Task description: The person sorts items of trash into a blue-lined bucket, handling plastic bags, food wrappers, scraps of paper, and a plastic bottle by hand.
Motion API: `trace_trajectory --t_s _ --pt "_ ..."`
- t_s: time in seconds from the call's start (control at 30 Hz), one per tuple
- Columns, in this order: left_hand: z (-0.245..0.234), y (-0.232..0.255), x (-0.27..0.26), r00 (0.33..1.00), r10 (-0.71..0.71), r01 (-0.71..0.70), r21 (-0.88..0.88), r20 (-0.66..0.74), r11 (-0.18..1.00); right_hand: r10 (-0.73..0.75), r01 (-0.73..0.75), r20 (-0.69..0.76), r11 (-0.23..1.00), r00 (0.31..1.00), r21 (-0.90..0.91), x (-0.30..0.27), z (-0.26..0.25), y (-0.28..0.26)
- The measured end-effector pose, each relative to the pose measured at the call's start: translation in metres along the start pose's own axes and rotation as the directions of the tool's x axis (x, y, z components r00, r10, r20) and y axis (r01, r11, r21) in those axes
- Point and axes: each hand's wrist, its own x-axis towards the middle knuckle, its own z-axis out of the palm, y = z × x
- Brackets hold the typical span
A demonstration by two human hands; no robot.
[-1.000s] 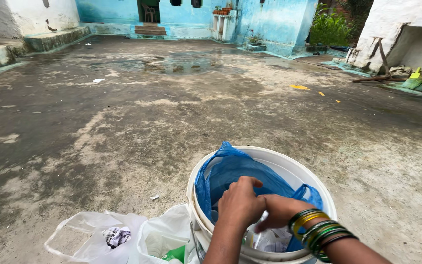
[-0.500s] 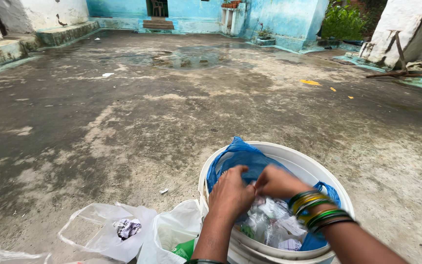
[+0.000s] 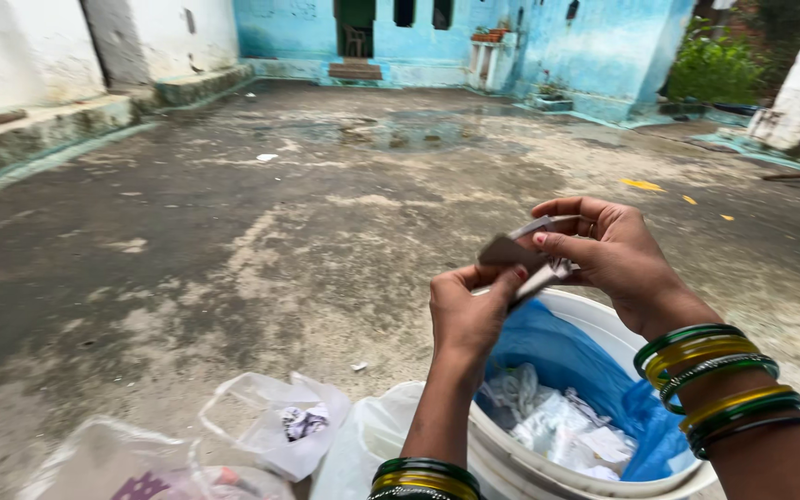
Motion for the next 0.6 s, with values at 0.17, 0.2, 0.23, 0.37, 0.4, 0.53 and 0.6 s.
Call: trace_trajectory --t_s 0.17,0.2,0.23,0.37,0.4,0.53,0.6 --pt "-0.020 0.022 0.001 0.987 0.157 -0.158 -0.118 -0.024 0.980 0.014 -0.038 0.185 0.991 0.983 0.125 -0.006 0.025 -0.010" --pt "-0.025 0.025 0.002 0.980 0.195 -0.199 -0.096 -0.042 0.975 0.009 -0.033 0.190 0.992 0.982 0.125 -0.006 0.028 -0.008" --pt "-0.030 0.028 0.003 0.970 0.234 -0.238 -0.073 -0.060 0.968 -0.016 -0.017 0.165 0.980 0.986 0.197 -0.004 0.030 -0.006" --pt "-0.049 0.047 0.007 0.997 0.073 -0.074 -0.324 -0.014 0.943 -0.035 0.002 0.091 0.942 0.995 0.336 0.002 0.029 0.001" --pt "-0.057 0.051 0.005 1.000 -0.010 0.015 -0.338 0.018 0.941 -0.038 0.003 0.096 0.941 0.995 0.338 0.003 0.032 0.002" --pt "-0.076 0.057 0.002 0.987 -0.065 0.076 -0.069 0.146 0.995 -0.108 0.083 0.124 0.978 0.986 0.192 -0.001 0.044 -0.001" --pt "-0.083 0.054 0.003 0.990 -0.033 0.043 -0.075 0.134 0.996 -0.128 0.113 0.153 0.988 0.980 0.103 -0.006 0.053 -0.008"
